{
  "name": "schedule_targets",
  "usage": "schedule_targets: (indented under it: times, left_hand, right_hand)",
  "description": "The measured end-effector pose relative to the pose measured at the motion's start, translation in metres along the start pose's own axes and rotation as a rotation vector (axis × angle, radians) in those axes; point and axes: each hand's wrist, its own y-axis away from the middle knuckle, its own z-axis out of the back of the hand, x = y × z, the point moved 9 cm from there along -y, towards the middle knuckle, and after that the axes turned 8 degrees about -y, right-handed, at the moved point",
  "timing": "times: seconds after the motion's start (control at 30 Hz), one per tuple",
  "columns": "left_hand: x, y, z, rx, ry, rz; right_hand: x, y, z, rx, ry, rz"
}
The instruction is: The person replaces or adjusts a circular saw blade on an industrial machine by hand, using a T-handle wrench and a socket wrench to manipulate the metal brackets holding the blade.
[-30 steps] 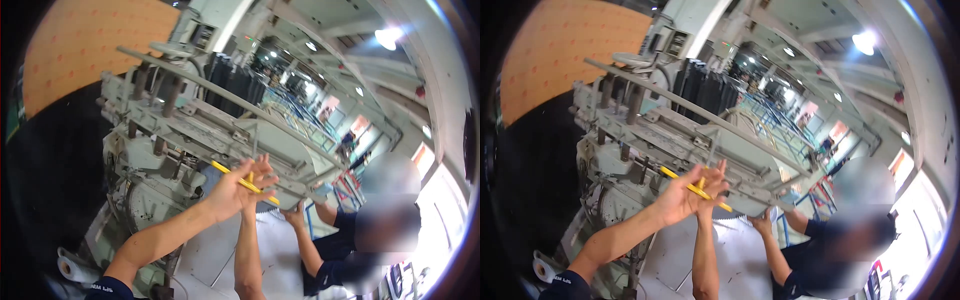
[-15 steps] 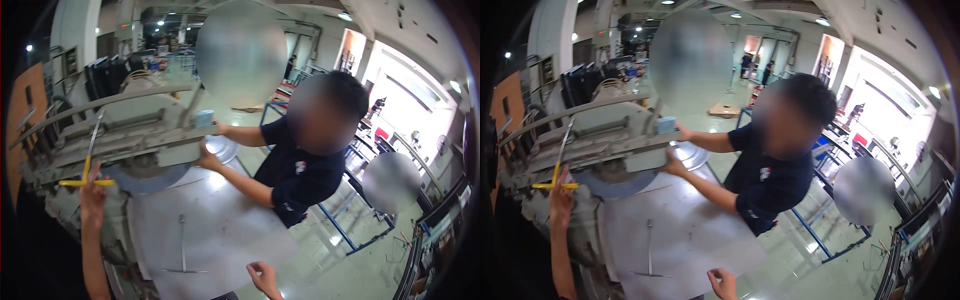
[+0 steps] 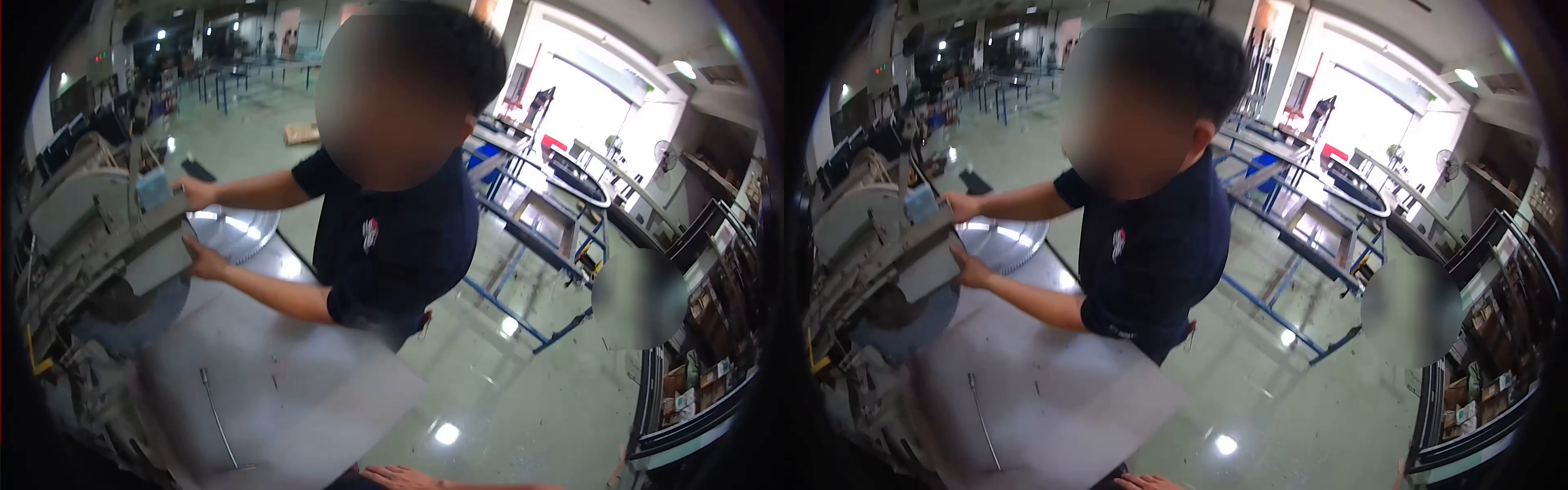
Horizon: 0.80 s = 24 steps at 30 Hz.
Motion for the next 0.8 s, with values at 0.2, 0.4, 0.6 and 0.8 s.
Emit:
schedule_targets:
  times: [0.2,0.4,0.6,0.8]
  left_hand:
    - [0.023,-0.032,-0.003,0.015,0.007,0.065]
    - [0.052,-0.042,-0.005,-0.002,-0.014,0.102]
    - [0.066,-0.026,-0.034,-0.01,-0.016,0.117]
    - [0.089,-0.01,-0.062,-0.076,0.034,0.158]
  right_hand:
    - [-0.001,-0.022,0.052,0.064,0.059,0.068]
    - [0.027,-0.133,0.129,-0.058,0.315,0.334]
    - [0.188,-0.274,0.175,-0.335,0.551,1.044]
    - [0.386,-0.348,0.141,-0.623,0.478,1.605]
